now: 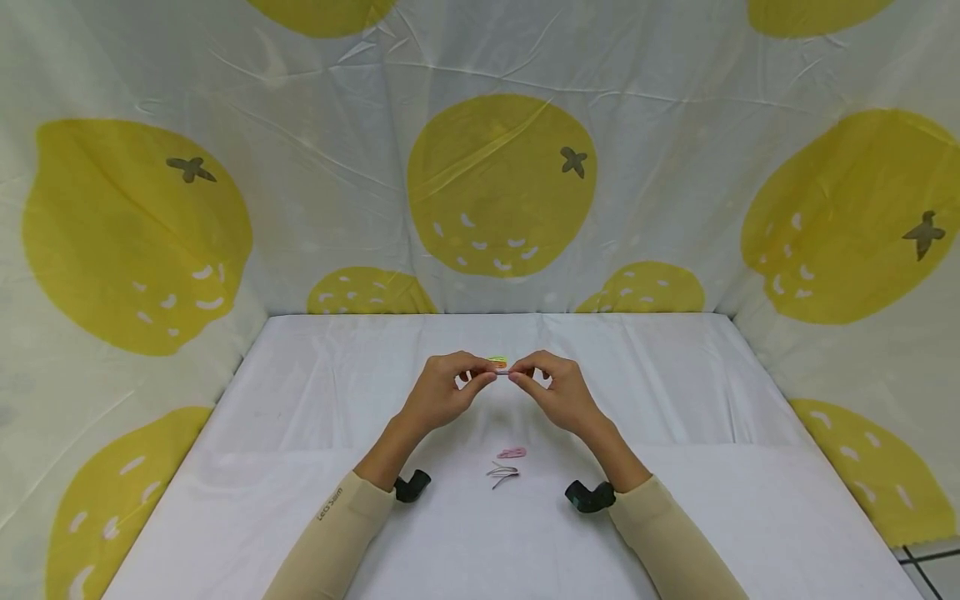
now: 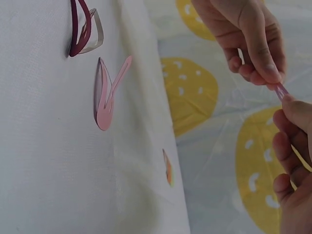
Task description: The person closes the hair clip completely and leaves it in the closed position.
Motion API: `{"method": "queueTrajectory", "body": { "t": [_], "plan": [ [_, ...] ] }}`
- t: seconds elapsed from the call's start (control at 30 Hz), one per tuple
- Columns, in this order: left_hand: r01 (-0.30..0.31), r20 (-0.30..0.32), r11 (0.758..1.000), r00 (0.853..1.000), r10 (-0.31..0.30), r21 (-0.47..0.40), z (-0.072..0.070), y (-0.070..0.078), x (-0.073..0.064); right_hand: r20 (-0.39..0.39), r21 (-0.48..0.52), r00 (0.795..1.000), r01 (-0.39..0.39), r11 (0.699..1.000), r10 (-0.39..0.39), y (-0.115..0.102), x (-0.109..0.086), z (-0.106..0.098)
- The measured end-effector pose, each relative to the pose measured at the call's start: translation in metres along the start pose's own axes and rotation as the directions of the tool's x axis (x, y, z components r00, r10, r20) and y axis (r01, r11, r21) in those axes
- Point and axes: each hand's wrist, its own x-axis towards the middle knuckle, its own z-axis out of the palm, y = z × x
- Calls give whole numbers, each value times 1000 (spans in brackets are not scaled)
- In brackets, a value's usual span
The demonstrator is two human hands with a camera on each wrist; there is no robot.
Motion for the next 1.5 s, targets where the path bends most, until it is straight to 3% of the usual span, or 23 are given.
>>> {"method": "queueTrajectory", "body": {
  "t": [0.6,0.97,1.07,1.5],
  "plan": [
    [11,32,999,999,-9,-40,-3,2,1,37,107,999,-16,994,12,1,1,0],
    [23,50,998,999,-20,-53,-3,1,0,67,104,997,-52,993,45,1,0,0],
    [33,55,998,998,-31,-47,-3,1,0,65,97,997,-53,994,47,-9,1,-1],
    [55,36,998,998,-55,-6,2,-6,0,47,81,997,-62,995,58,11,1,5]
  ]
}}
